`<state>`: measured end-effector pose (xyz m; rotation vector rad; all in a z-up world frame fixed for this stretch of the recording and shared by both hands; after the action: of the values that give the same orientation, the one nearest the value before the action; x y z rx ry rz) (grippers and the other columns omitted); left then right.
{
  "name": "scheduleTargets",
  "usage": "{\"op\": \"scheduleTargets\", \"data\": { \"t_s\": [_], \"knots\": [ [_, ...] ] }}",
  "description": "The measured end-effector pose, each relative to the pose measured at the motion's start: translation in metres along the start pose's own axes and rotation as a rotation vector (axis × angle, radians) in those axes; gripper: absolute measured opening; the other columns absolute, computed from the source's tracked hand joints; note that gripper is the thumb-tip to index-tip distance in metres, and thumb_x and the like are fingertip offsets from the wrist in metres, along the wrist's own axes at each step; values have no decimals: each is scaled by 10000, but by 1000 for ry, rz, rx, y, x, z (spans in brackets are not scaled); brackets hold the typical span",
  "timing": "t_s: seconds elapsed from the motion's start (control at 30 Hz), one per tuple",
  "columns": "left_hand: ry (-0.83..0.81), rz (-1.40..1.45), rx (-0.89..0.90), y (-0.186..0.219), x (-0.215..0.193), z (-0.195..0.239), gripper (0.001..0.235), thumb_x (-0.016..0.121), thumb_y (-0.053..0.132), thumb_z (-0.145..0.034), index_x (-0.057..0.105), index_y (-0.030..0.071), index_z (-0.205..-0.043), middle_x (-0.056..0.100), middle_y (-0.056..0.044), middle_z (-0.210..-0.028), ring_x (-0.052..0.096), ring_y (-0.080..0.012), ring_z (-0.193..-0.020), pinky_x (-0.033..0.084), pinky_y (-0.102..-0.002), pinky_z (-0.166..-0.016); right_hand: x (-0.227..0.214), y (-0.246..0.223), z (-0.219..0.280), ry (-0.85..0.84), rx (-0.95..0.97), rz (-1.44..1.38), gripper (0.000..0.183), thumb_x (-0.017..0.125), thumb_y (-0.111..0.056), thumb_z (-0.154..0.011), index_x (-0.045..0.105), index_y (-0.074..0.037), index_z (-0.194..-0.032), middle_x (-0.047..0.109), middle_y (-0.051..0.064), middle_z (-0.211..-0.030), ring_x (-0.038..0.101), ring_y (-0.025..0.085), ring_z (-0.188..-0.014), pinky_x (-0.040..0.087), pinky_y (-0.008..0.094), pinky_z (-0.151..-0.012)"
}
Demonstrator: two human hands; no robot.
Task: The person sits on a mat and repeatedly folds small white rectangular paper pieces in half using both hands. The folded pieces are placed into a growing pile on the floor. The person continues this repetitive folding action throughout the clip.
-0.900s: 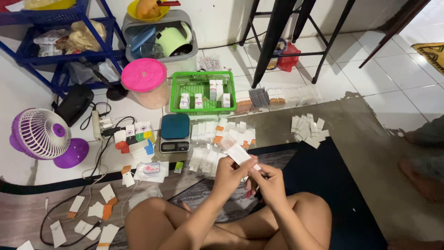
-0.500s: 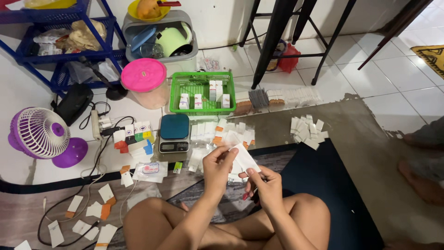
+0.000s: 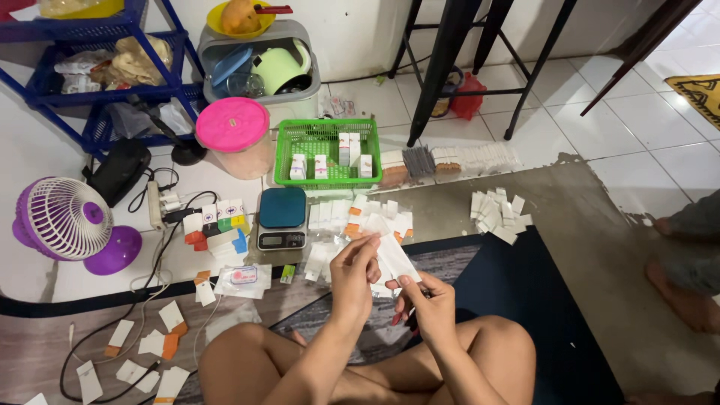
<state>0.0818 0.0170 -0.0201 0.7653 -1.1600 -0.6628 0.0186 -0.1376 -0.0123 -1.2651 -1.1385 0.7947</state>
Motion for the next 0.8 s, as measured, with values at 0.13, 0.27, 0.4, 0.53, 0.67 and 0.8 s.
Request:
{"op": "scheduleTargets", "data": {
  "t_s": [0.13,0.27,0.4,0.53,0.67,0.8],
  "knots": [
    [-17,67,-57,-8,0,-3,168,748,23,-900,775,-67,-1039,483,-71,-714,361,-96,-455,347,-243,-416,-12,6,1,-7,-1,-29,135,701,30,-875,764,107,-964,631,269,-450,581,262,-272,480,319,-288],
    [-30,-32,47,14,-4,-8,164,759,37,-907,783,-58,-1039,501,-63,-701,355,-89,-459,352,-251,-432,-55,27,-4,-115,-97,123,470,712,40,-820,686,14,-1288,830,213,-871,699,154,-513,534,250,-403],
    [-85,-91,112,28,-8,-10,156,772,9,-888,785,-79,-1015,510,-56,-693,348,-72,-480,356,-229,-442,-138,55,12,59,-243,802,328,847,-251,-763,825,-282,-1088,800,13,-660,727,149,-585,577,288,-572],
    [-96,-104,140,25,-11,-10,126,778,-14,-869,791,-79,-976,454,-33,-623,372,-59,-441,346,-213,-419,-238,144,33,-30,13,1142,414,796,-238,-770,749,-358,-1164,829,30,-811,799,266,-822,655,385,-782],
    [-137,-130,121,19,-4,-5,95,795,-20,-850,798,-59,-937,493,-41,-611,394,-59,-441,345,-206,-409,-270,172,35,-68,151,1084,421,803,-122,-741,769,-260,-1138,826,108,-904,789,338,-903,646,441,-787],
    [-269,-257,141,22,14,14,68,844,26,-821,831,17,-887,582,-39,-619,448,-54,-516,378,-192,-468,-207,115,1,-72,25,620,177,779,-121,-834,861,-120,-991,805,88,-699,733,169,-591,589,309,-658]
  ]
}}
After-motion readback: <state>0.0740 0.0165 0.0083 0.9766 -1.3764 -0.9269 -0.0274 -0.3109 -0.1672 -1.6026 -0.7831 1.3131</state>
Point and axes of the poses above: each hand's wrist, its own z-axis away from the middle knuckle, its own x-axis out of the palm, y = z × x, the point moved 7 cm from there along -z, towards the middle knuckle
